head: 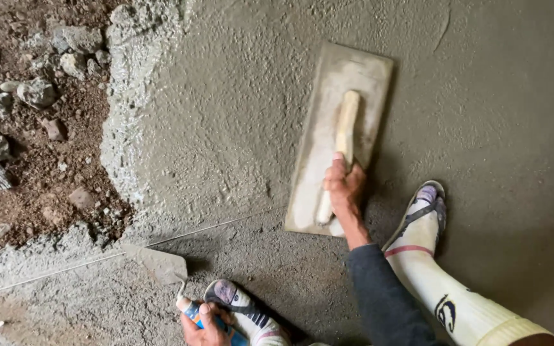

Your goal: Smoothing and leveling wet concrete using a hand trowel and a wooden float.

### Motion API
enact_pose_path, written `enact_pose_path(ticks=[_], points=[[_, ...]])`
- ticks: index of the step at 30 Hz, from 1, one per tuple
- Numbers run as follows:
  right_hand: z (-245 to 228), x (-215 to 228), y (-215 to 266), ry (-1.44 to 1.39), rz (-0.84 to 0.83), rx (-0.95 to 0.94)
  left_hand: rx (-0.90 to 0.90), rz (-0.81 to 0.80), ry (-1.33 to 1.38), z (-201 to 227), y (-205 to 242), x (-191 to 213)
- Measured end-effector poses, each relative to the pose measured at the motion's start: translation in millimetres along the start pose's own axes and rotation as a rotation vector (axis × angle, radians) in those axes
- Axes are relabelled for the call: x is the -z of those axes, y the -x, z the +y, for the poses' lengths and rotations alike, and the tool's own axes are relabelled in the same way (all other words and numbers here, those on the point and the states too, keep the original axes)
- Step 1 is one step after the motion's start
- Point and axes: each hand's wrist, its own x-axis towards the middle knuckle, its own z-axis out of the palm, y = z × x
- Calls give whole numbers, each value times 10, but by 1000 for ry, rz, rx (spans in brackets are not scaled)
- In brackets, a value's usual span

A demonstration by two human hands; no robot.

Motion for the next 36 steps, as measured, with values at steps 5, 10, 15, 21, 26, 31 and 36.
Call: enact_pose_path(ticks=[5, 10, 15, 21, 26, 31, 36], points=[[178, 559, -231, -67, 103, -51, 50, -9, -215, -41, -39, 135], [-17, 955, -370, 30, 139, -86, 82, -85, 28, -192, -87, 175], [-228, 1196, -461, 5, 140, -3, 2, -125, -93, -270, -126, 254], [-93, 1047, -558, -19, 148, 44, 21, -73, 68, -113, -47, 102], [0, 469, -242, 312, 4, 18, 41, -33, 110, -200, -31, 44], [194, 422, -55, 334, -158, 45, 102, 32, 152, -321, -44, -36], [572, 1038, -400, 22, -43, -83, 97, 28, 179, -438, -87, 24]])
